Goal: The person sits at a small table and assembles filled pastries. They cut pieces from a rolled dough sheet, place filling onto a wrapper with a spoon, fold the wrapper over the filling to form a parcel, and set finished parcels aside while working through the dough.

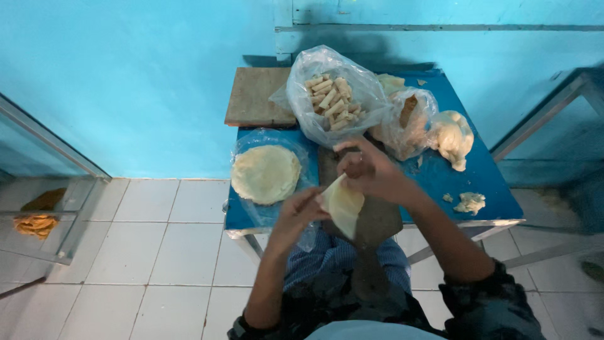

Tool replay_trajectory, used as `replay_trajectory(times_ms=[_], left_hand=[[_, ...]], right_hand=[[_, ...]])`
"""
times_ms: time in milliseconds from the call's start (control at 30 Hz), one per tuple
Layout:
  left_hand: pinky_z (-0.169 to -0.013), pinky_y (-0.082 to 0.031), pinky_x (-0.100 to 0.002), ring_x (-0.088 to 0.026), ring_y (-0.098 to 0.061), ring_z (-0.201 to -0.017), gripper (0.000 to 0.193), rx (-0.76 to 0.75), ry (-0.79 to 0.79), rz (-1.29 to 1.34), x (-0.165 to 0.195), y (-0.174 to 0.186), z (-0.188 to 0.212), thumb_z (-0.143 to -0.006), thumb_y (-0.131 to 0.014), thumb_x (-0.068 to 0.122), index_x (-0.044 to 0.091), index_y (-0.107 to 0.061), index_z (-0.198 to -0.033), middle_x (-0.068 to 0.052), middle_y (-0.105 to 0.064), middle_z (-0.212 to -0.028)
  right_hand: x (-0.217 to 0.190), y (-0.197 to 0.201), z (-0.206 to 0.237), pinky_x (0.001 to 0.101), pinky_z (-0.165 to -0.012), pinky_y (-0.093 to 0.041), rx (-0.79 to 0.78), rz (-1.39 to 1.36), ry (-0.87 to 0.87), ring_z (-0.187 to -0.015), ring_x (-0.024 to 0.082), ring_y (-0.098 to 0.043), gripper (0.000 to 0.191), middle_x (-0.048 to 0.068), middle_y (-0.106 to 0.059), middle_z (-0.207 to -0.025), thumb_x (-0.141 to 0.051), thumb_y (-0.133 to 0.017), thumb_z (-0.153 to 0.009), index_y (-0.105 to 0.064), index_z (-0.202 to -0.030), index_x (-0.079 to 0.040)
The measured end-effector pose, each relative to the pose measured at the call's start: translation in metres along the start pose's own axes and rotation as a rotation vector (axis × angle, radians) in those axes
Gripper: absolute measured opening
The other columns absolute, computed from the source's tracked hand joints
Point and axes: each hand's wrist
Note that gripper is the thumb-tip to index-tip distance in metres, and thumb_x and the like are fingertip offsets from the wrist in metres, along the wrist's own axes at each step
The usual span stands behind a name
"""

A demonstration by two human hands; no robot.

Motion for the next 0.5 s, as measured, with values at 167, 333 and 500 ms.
replay_trajectory(times_ms=[167,333,500], left_hand=[[-0.083,-0.064,-0.031,-0.014,-0.073,-0.094,0.034,0.069,0.072,0.082,-0.027,-0.022,0.002,-0.102,-0.064,0.02,-0.003,-0.065,-0.127,-0.01,-0.073,-0.104],[-0.079,-0.063,-0.031,-0.015,-0.073,-0.089,0.022,0.187,0.068,0.178,-0.042,-0.029,0.009,-0.103,-0.066,0.017,-0.004,-0.067,-0.112,-0.01,-0.074,-0.097],[-0.082,-0.064,-0.031,-0.014,-0.073,-0.09,0.014,0.238,0.014,0.167,-0.052,-0.041,0.017,-0.101,-0.069,0.01,-0.003,-0.065,-0.102,-0.008,-0.074,-0.098]], right_hand=[[0.001,-0.025,0.027,0.0315,-0.09,-0.061,0.331,0.195,-0.001,-0.107,0.014,-0.07,0.06,0.005,-0.067,-0.111,-0.004,-0.076,-0.09,-0.046,-0.141,-0.009],[0.002,-0.043,0.055,0.0382,-0.097,-0.058,0.483,0.708,0.342,-0.115,0.025,-0.072,0.056,0.012,-0.069,-0.122,-0.008,-0.083,-0.084,-0.055,-0.133,-0.007],[0.017,-0.07,0.082,0.0403,-0.089,-0.057,0.464,0.856,0.35,-0.108,0.034,-0.07,0.068,0.02,-0.068,-0.119,-0.017,-0.09,-0.073,-0.055,-0.13,-0.003]])
Point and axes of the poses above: each hand's wrist, its own z-axis away from the middle knuckle, its own y-axis out of the back of the hand, x = y × z
